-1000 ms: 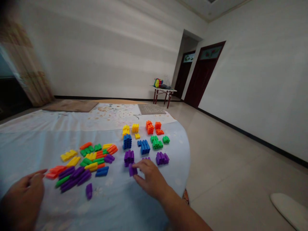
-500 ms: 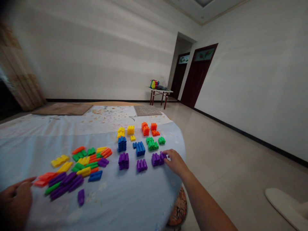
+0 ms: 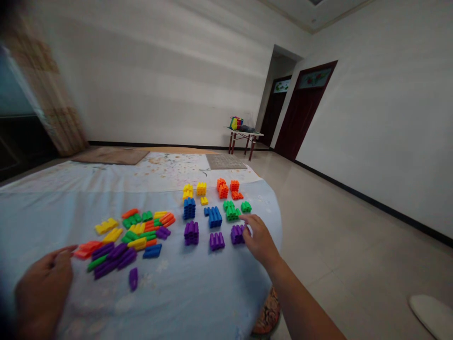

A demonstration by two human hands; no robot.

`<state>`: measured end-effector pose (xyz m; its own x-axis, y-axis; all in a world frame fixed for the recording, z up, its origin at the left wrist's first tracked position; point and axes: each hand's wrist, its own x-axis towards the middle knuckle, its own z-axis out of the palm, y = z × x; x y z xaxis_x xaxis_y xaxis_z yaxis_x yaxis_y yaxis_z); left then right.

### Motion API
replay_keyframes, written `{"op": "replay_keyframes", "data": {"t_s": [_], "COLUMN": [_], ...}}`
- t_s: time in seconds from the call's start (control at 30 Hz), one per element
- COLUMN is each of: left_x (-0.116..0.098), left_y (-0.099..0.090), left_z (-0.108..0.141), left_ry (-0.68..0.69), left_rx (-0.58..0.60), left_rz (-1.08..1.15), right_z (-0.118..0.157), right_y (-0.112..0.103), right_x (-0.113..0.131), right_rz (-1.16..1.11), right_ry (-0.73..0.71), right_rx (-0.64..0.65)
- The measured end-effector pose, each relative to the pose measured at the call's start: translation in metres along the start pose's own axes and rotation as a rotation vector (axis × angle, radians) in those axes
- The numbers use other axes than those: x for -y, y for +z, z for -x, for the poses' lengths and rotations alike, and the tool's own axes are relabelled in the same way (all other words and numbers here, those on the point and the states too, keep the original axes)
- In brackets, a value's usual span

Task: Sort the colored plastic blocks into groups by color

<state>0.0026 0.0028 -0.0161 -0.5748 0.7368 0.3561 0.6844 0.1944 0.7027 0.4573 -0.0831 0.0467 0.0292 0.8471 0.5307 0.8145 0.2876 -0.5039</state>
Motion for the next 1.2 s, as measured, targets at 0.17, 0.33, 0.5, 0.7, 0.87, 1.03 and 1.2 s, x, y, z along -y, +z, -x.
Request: {"op": "replay_keyframes", "data": {"t_s": [0.17, 0.33, 0.5, 0.7, 0.87, 1.03, 1.2], "left_x": [-0.019, -0.016, -0.017, -0.017, -0.017, -0.017, -0.017], "left_y": [-0.01, -0.011, -0.013, -0.012, -0.013, -0.012, -0.011], "left_z": [0.007, 0.01, 0.011, 0.011, 0.011, 0.011, 0.012], "left_ry": [-0.026, -0.017, -0.002, 0.014, 0.018, 0.012, 0.002], "left_rx": [0.033, 0.039, 0.051, 0.047, 0.066, 0.061, 0.057], "left_rz": [0.03, 0.064, 0.102, 0.119, 0.128, 0.142, 0.155], "right_z": [0.002, 0.005, -0.008, -0.036, -0.048, -0.039, -0.025], "right_y": [0.05, 0.11, 0.152, 0.189, 0.207, 0.186, 0.153], "right_x": [0.076, 0.13, 0.151, 0.18, 0.195, 0.183, 0.161], "right_rz": [-0.257, -0.323, -0.253, -0.134, -0.024, 0.053, 0.146], "right_ry": [-0.209, -0.302, -0.355, -0.451, -0.518, -0.556, -0.503], "right_rx": [0.225, 0.484, 0.484, 0.502, 0.634, 0.693, 0.726]}}
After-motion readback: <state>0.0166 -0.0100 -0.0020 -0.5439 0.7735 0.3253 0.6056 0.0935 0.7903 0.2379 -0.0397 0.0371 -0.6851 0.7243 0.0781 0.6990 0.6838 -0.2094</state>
